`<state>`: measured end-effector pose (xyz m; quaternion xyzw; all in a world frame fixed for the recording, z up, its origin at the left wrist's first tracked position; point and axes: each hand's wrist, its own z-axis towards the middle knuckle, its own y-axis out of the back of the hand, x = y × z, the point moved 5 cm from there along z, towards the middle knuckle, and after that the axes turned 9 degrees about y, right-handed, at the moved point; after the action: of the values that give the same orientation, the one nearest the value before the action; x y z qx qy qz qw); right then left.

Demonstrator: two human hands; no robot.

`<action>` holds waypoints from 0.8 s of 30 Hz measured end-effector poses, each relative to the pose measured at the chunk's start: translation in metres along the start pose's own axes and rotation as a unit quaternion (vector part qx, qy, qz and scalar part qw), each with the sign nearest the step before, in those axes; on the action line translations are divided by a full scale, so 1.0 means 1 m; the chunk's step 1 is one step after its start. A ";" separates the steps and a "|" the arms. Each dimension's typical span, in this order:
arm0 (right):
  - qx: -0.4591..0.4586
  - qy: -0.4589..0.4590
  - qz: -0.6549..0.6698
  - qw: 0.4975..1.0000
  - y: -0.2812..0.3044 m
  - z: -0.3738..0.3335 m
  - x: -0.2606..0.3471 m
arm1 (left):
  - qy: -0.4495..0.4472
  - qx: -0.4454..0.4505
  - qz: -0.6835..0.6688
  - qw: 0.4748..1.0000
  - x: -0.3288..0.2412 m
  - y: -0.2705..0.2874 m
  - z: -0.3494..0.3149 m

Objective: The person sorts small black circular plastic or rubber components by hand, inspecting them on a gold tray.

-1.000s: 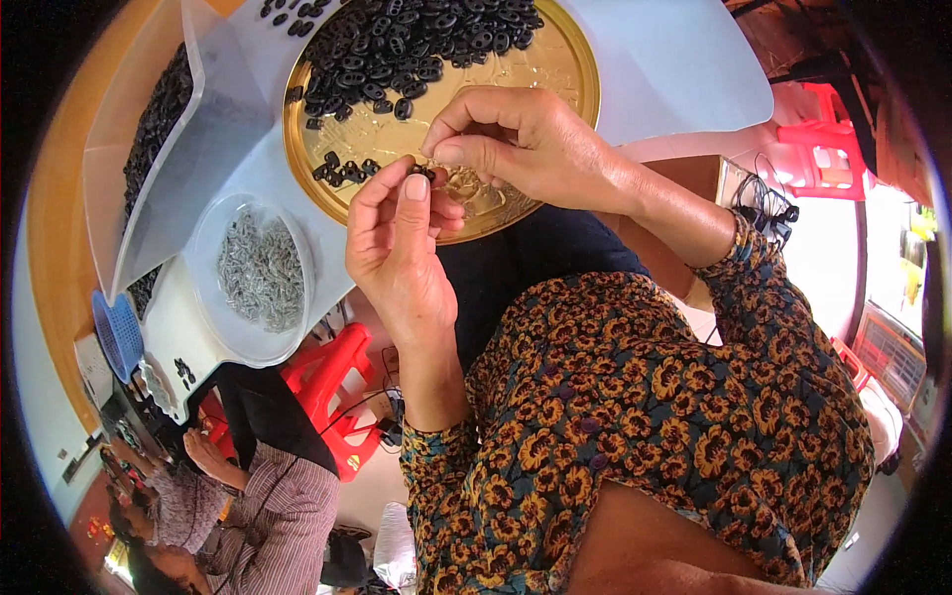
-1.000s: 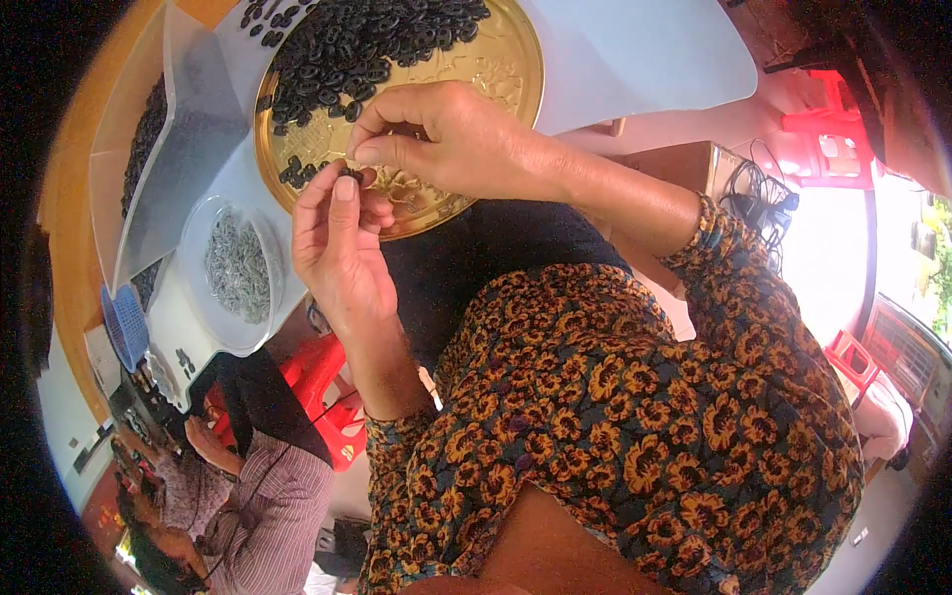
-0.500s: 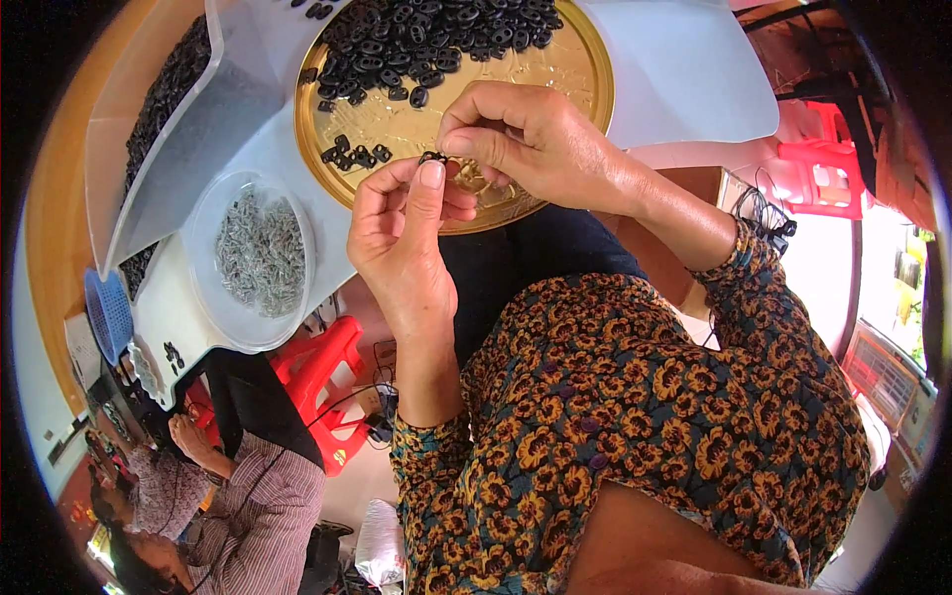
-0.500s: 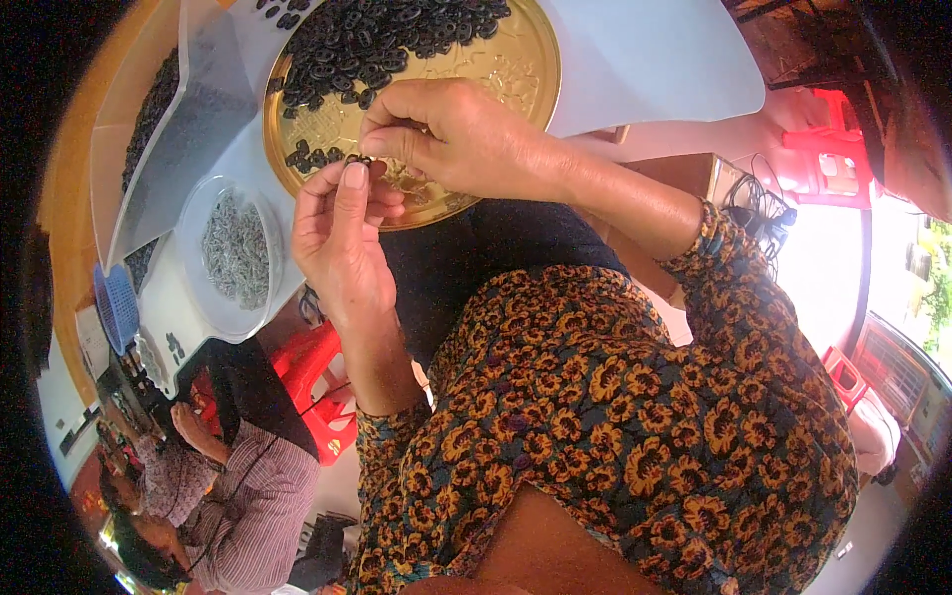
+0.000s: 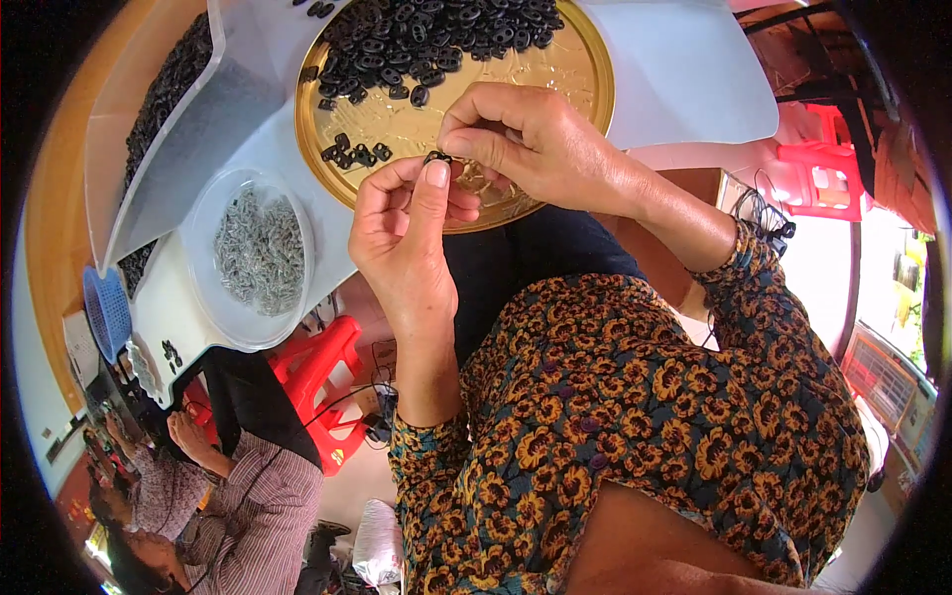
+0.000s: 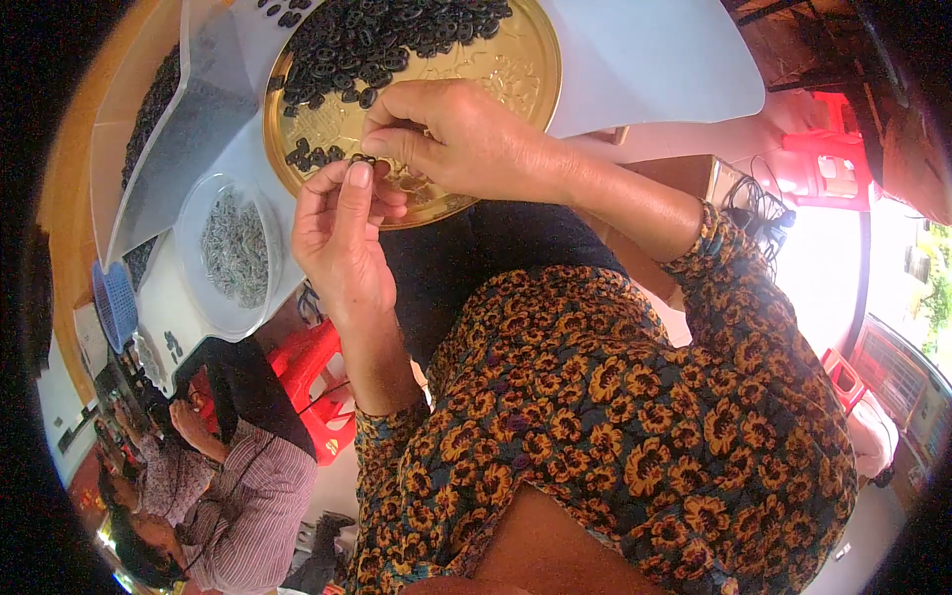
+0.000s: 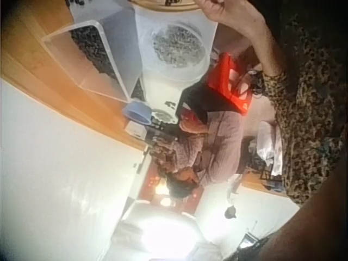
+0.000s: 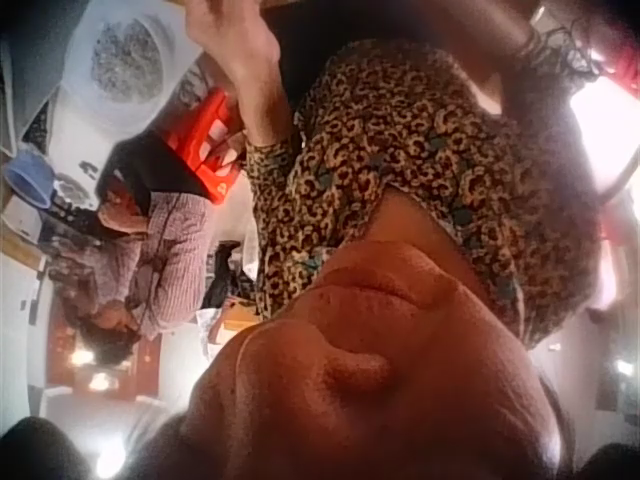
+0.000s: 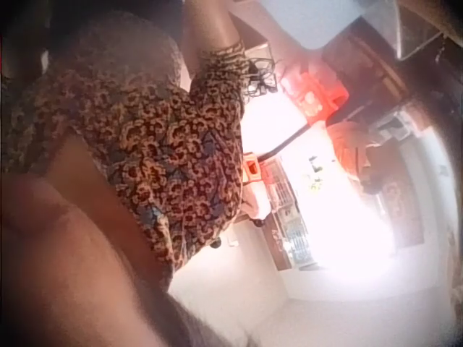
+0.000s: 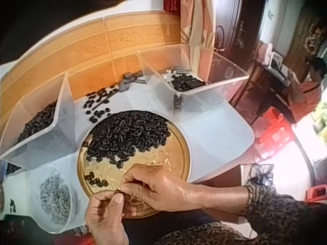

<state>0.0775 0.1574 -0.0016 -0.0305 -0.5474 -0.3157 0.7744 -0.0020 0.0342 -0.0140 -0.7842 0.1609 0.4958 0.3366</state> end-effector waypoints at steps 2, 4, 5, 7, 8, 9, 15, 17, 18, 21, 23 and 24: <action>0.020 -0.024 -0.019 0.999 0.001 0.001 0.002 | 0.000 -0.003 0.002 1.000 0.000 0.000 0.000; 0.012 0.000 -0.044 0.999 0.001 0.001 0.004 | -0.009 -0.001 0.002 1.000 0.001 0.001 0.000; 0.005 0.024 -0.070 0.997 0.002 0.002 0.006 | -0.009 -0.001 0.002 1.000 0.001 0.001 0.000; 0.009 0.034 -0.073 0.997 0.002 0.003 0.009 | -0.012 -0.001 0.014 1.000 -0.001 0.002 -0.001; 0.012 0.043 -0.078 0.996 0.002 0.003 0.010 | -0.012 0.000 0.014 1.000 0.000 0.002 -0.001; 0.011 0.043 -0.079 0.996 0.002 0.002 0.010 | -0.018 0.005 0.018 1.000 0.001 0.003 -0.001; 0.011 0.037 -0.066 0.997 -0.002 -0.001 0.004 | -0.017 0.021 0.027 0.999 0.000 0.004 0.001; 0.011 -0.049 0.029 0.998 -0.005 -0.004 -0.004 | -0.010 0.024 0.026 0.999 -0.003 0.004 0.002; 0.013 -0.049 0.030 0.998 -0.003 -0.003 0.000 | 0.006 0.028 0.016 0.999 -0.004 0.005 0.003; 0.052 -0.164 0.127 0.977 0.001 -0.002 0.001 | 0.029 0.038 -0.003 0.999 -0.006 0.004 0.003; 0.023 -0.118 0.096 0.988 0.011 0.003 0.003 | 0.036 0.043 -0.010 0.998 -0.007 0.003 0.003; 0.023 -0.118 0.096 0.988 0.013 0.003 0.000 | 0.034 0.043 -0.013 0.998 -0.008 0.003 0.003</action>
<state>0.0818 0.1695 0.0034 -0.1023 -0.6367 -0.2220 0.7313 -0.0095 0.0330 -0.0085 -0.7872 0.1837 0.4571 0.3709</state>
